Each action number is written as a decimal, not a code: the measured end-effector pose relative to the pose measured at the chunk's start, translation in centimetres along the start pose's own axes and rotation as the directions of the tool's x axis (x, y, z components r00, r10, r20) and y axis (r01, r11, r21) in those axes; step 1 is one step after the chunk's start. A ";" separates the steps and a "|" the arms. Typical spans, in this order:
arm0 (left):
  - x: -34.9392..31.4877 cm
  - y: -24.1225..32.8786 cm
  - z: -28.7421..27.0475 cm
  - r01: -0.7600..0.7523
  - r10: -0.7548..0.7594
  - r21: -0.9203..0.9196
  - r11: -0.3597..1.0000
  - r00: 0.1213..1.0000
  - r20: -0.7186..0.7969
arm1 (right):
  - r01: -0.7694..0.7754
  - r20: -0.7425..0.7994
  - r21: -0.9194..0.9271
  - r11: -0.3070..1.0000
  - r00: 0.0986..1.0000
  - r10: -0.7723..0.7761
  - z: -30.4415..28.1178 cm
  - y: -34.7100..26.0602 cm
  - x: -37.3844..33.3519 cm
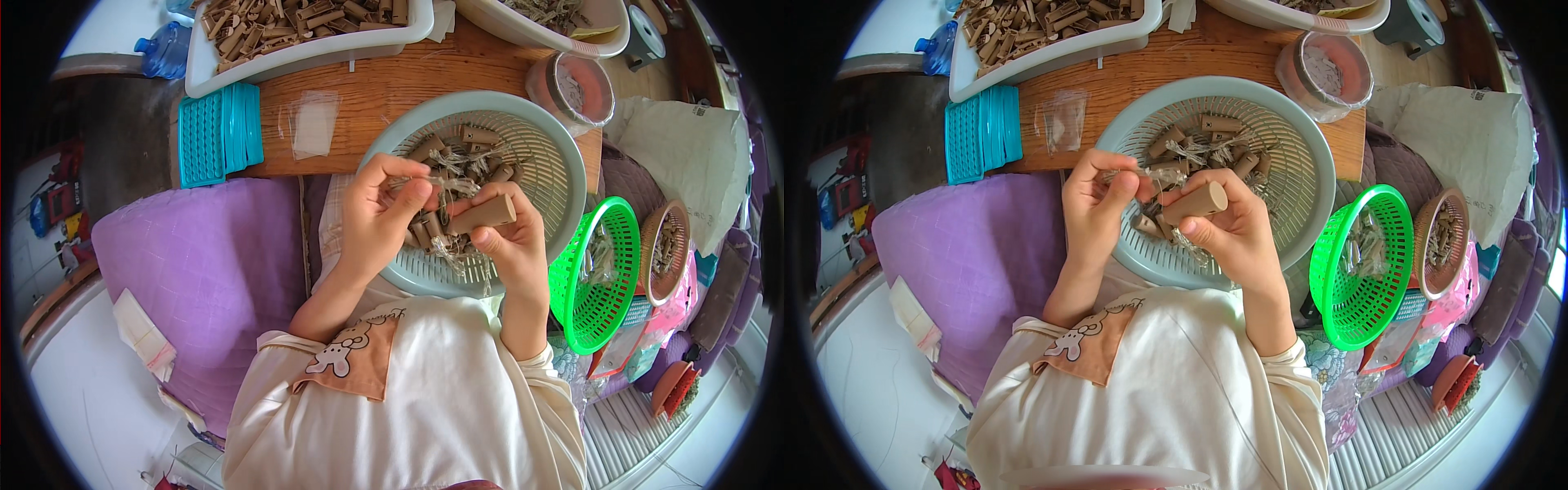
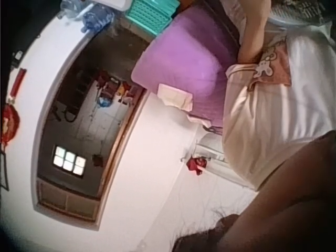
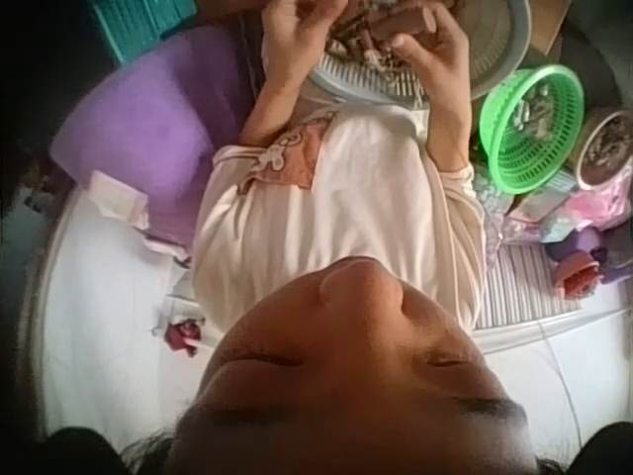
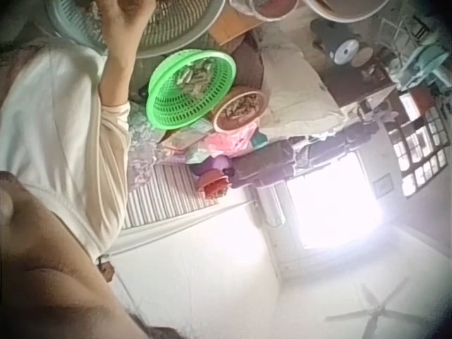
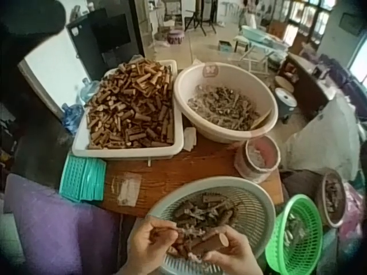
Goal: The person sorts and packages small cylindrical herbal or wood segments into plastic ziplock bags by hand.
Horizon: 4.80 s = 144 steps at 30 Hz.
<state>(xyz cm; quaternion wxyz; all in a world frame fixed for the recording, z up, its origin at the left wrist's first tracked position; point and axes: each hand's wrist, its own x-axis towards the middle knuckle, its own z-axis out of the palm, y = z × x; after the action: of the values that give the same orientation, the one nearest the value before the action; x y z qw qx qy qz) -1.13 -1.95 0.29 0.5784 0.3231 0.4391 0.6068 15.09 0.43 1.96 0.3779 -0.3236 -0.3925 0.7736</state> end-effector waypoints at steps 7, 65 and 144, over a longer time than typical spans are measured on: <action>-0.1 1.4 -0.4 -0.186 -0.007 0.741 0.646 0.968 0.249 | 0.025 -0.192 -0.748 0.663 0.949 -0.252 0.5 0.5 1.0; 6.2 -3.3 -15.1 0.213 0.324 0.912 0.351 0.886 -0.332 | -0.076 -0.466 -0.181 0.980 0.885 -0.018 -2.3 1.6 1.5; 0.7 3.2 -0.2 -0.332 0.128 0.675 0.659 0.934 0.333 | -0.216 -0.279 -0.558 0.801 0.958 0.065 2.3 -3.0 1.1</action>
<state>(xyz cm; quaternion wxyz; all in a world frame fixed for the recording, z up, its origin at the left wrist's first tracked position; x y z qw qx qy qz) -2.77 -1.14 3.04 0.3738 0.6529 0.5183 0.4066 13.69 1.77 5.38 0.2472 -0.5453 -0.5353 0.5958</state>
